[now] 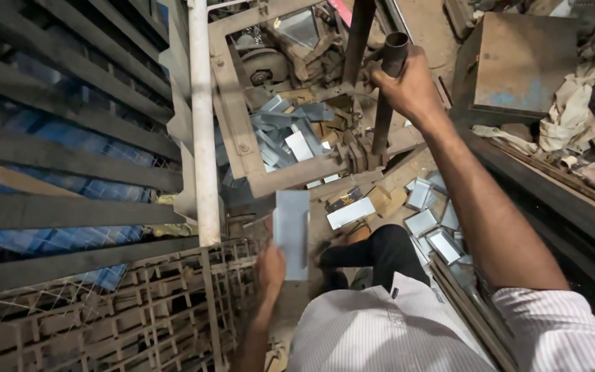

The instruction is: The person shapes sheet metal pieces using a manual bending machine by inserting the metal sheets, pulling down the lever to bend them, and removing the folded pieces.

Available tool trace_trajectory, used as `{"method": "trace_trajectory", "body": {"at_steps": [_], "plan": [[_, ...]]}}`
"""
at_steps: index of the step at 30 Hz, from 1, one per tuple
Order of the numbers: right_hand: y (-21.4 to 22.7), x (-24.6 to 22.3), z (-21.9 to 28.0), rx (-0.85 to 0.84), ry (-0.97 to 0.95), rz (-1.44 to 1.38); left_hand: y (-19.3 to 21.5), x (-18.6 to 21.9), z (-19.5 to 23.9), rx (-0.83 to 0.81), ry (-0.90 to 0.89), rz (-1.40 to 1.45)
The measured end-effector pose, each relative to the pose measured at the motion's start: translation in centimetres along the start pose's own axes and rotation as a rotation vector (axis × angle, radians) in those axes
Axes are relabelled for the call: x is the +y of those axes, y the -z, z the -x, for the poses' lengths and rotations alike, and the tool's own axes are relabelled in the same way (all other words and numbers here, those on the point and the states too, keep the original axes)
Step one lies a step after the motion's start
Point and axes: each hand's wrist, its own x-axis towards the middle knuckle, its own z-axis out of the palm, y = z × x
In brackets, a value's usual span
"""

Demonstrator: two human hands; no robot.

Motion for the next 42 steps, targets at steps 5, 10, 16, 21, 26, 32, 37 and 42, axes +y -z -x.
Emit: {"method": "trace_trajectory", "body": {"at_steps": [5,10,16,21,26,32,37,42], "plan": [[-0.2,0.8,-0.2,0.022,0.029,-0.036,2.4,5.5,-4.4,0.048,-0.069,0.167],[-0.5,1.0,0.8,0.095,0.088,-0.057,1.3,6.8,-9.9,0.193,-0.155,0.153],[0.2,-0.8,1.3,0.022,0.101,-0.142,-2.8,5.0,-17.1,0.227,-0.068,0.084],[0.0,-0.9,1.8,0.067,0.076,-0.118,-3.3,3.5,-18.8,0.17,-0.013,0.052],[0.2,-1.5,1.7,0.046,0.074,-0.174,1.9,7.3,-16.6,0.229,-0.038,0.168],[0.6,-1.8,1.7,0.052,0.055,-0.15,4.8,11.3,-7.9,0.169,-0.528,0.09],[0.2,-1.1,1.2,0.03,0.057,-0.14,-0.2,5.0,-2.5,-0.304,-0.403,0.06],[0.0,-0.2,0.9,0.018,0.039,-0.134,-4.3,-0.6,-5.6,-0.475,-0.183,-0.167]]}}
